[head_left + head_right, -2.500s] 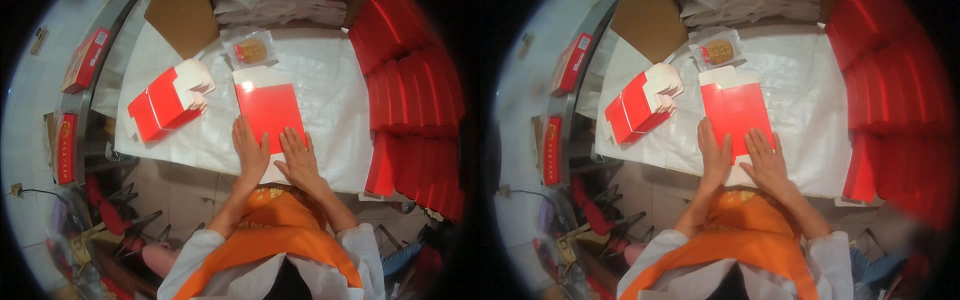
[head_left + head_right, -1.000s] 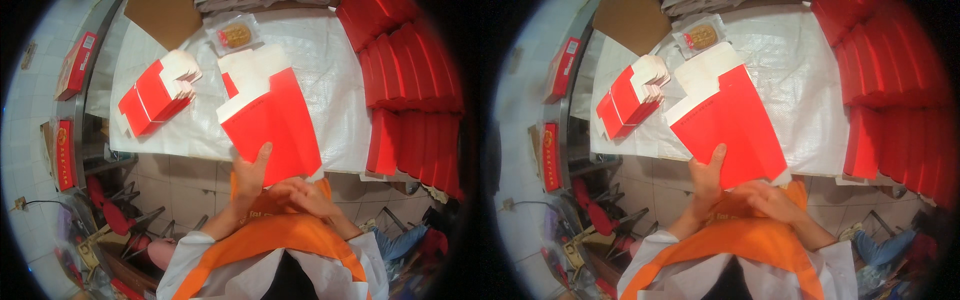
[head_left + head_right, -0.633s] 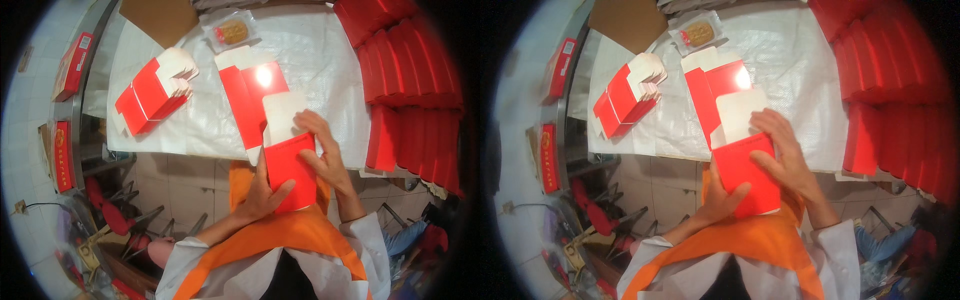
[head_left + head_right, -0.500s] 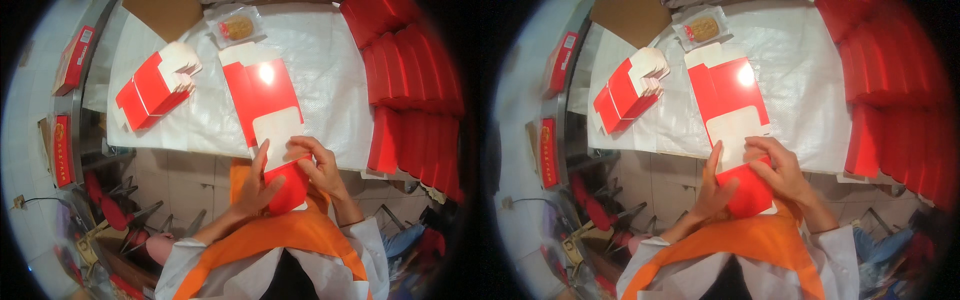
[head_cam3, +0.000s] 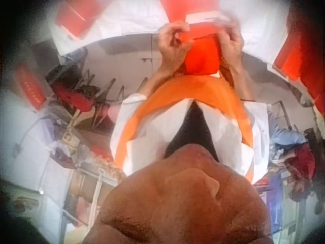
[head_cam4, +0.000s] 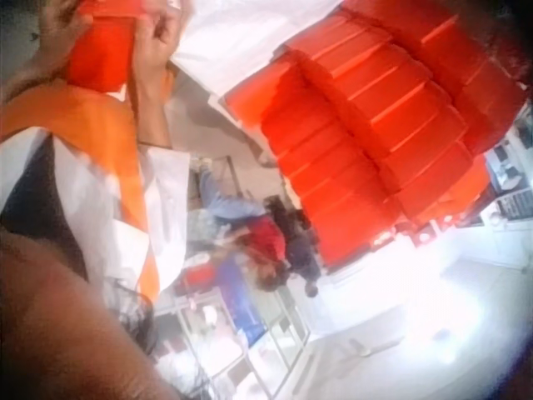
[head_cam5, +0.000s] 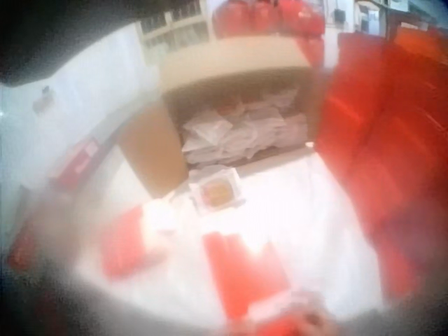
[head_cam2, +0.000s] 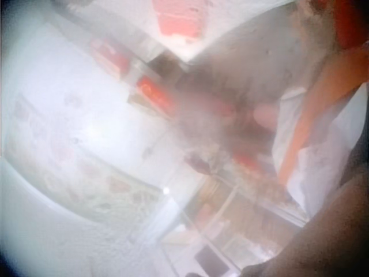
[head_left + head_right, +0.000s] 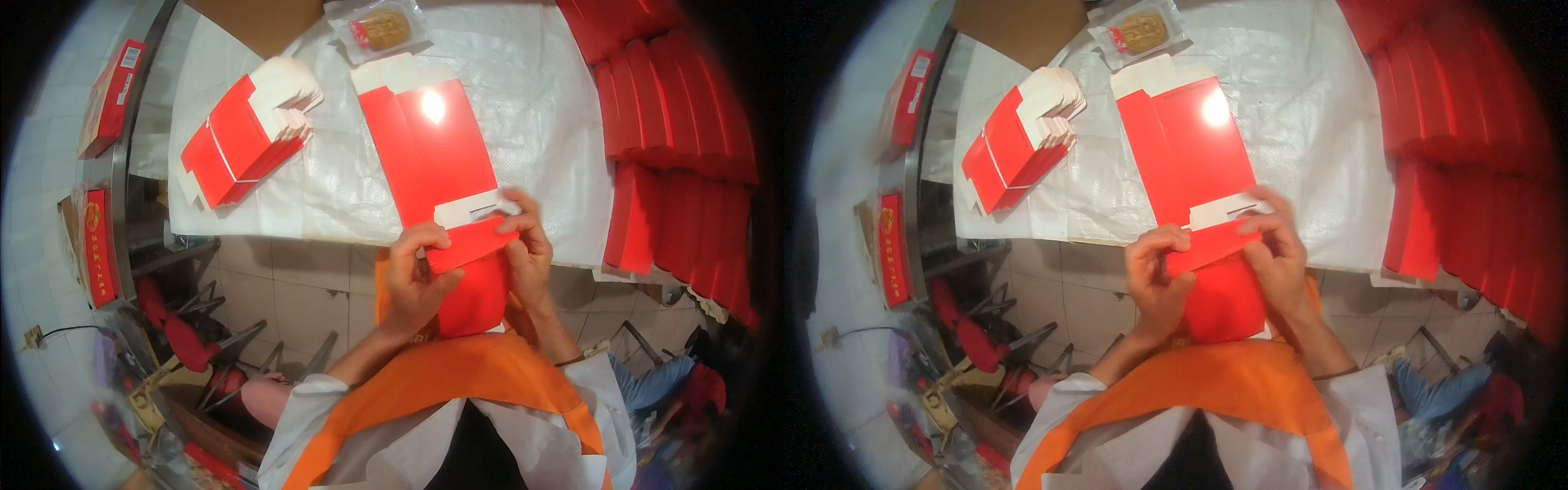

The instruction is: The person folds flat red cardboard pieces into small rectangular boxes. They repeatedly pick up a flat piece, fold the sides, and tuck the flaps to form a box, then place the finished box on a stack to the right.

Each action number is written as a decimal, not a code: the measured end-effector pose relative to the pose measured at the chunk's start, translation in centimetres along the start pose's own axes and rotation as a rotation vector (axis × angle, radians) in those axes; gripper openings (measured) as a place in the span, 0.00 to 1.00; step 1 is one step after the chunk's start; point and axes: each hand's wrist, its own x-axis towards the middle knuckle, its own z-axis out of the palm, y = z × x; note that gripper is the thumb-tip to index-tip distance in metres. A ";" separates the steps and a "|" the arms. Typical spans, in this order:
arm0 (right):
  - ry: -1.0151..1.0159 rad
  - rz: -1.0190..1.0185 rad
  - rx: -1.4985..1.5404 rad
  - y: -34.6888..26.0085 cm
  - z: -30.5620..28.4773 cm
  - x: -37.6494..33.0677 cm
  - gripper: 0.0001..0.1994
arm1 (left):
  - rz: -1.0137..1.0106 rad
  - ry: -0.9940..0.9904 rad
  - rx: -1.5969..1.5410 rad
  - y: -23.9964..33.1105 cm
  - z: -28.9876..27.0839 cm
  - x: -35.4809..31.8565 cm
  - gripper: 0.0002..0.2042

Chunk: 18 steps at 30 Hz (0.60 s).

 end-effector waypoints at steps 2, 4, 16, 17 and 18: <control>-0.182 -0.041 -0.120 0.3 -0.3 -0.3 0.15 | 0.021 -0.054 0.216 0.6 -0.2 0.6 0.10; -0.073 0.011 -0.107 -0.3 0.4 -0.2 0.14 | -0.006 -0.075 0.336 1.1 0.1 1.2 0.09; 0.029 0.149 0.035 -0.5 0.6 0.0 0.03 | -0.075 -0.266 0.418 1.2 -0.4 2.8 0.07; 0.044 0.157 0.062 -0.3 0.6 0.0 0.03 | -0.076 -0.280 0.423 1.3 -0.4 2.9 0.07; 0.059 0.166 0.089 -0.3 0.6 0.0 0.03 | -0.077 -0.293 0.427 1.4 -0.4 2.9 0.08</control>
